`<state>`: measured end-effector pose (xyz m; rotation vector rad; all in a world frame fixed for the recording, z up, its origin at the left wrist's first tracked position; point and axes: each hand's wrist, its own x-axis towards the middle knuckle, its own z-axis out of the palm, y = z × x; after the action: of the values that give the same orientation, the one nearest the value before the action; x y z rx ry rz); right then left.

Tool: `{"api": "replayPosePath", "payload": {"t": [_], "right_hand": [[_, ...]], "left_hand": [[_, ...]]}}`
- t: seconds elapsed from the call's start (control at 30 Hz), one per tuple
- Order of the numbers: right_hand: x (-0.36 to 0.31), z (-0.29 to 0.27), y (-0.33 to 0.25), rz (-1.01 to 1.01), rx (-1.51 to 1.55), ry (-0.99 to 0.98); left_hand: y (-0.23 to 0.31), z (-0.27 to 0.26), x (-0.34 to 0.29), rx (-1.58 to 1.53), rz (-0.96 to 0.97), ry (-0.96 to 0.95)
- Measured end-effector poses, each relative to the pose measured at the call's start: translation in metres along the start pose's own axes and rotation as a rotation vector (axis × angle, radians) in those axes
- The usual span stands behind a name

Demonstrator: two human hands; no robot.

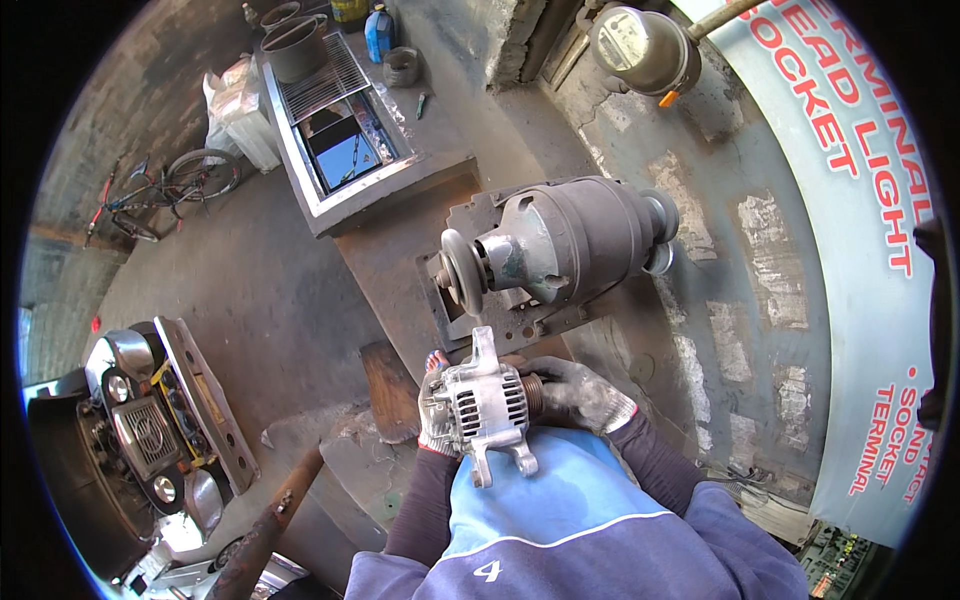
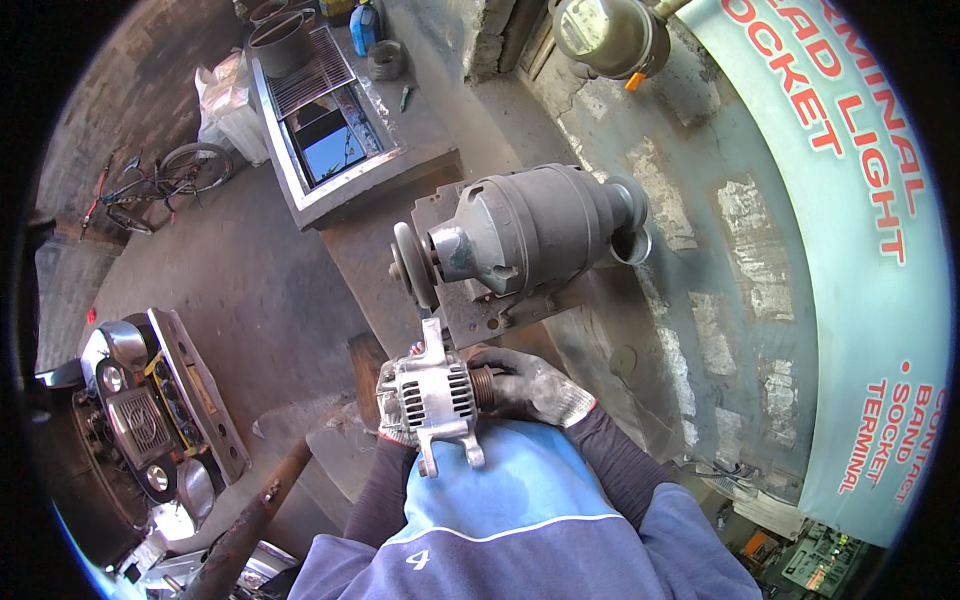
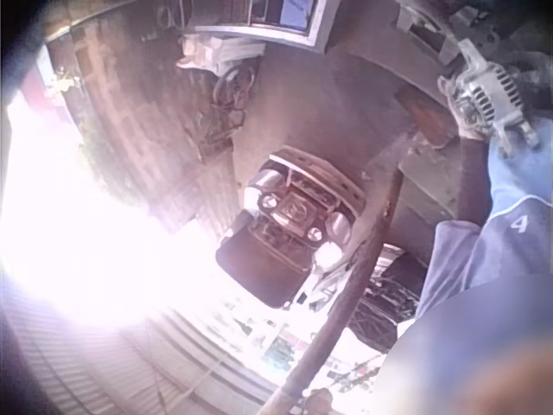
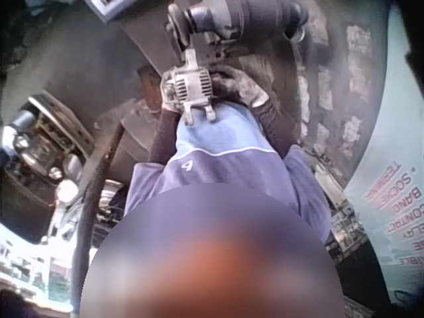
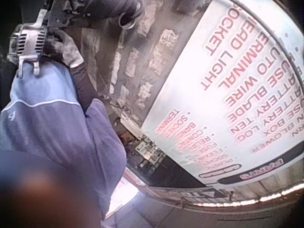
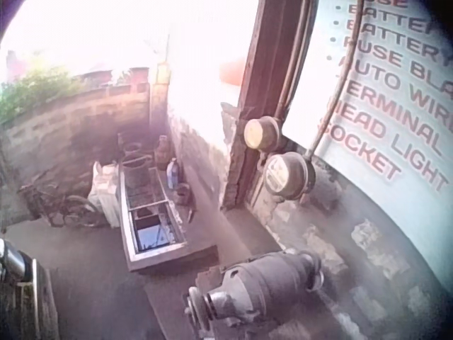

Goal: The person grinds the surface of an alternator on a bench grinder, rotating it to treat multiple sides. Then they move to a workbench and disassemble the alternator by hand, removing the front housing and internal components.

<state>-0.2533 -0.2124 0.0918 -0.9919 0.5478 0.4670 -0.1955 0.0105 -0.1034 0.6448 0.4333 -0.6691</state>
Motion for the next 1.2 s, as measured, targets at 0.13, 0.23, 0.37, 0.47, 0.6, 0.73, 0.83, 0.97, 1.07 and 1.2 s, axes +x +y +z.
{"api": "replayPosePath", "payload": {"t": [0.13, 0.23, 0.37, 0.47, 0.6, 0.73, 0.83, 0.97, 1.07, 1.2], "right_hand": [[-0.001, 0.0, -0.001, 0.004, -0.172, 0.03], [0.004, 0.0, -0.004, -0.263, -0.765, -0.015], [0.004, -0.003, -0.003, 0.415, -0.577, 0.186], [0.004, -0.011, -0.002, 0.272, -0.213, 0.326], [-0.004, -0.03, -0.012, 0.083, -0.156, 0.375], [-0.015, -0.018, -0.014, -0.008, -0.262, 0.101], [-0.004, 0.015, -0.001, -0.123, -0.529, 0.015], [0.028, 0.049, 0.017, -0.254, -0.48, 0.364], [0.044, 0.045, 0.015, -0.464, -0.932, 0.329], [0.049, 0.031, 0.012, -0.428, -0.85, 0.222]], "left_hand": [[0.008, 0.003, -0.011, -0.315, -0.171, -0.074], [0.019, 0.009, -0.018, -0.358, -0.181, -0.102], [0.025, 0.012, -0.021, -0.384, -0.192, -0.127], [0.026, 0.01, -0.021, -0.394, -0.193, -0.134], [0.027, 0.011, -0.022, -0.414, -0.211, -0.14], [0.029, 0.016, -0.024, -0.441, -0.212, -0.146], [0.031, 0.015, -0.025, -0.485, -0.23, -0.171], [0.039, 0.005, -0.025, -0.603, -0.283, -0.248], [0.053, 0.007, -0.028, -0.575, -0.301, -0.252], [0.101, 0.038, -0.04, -0.058, -0.245, -0.281]]}}
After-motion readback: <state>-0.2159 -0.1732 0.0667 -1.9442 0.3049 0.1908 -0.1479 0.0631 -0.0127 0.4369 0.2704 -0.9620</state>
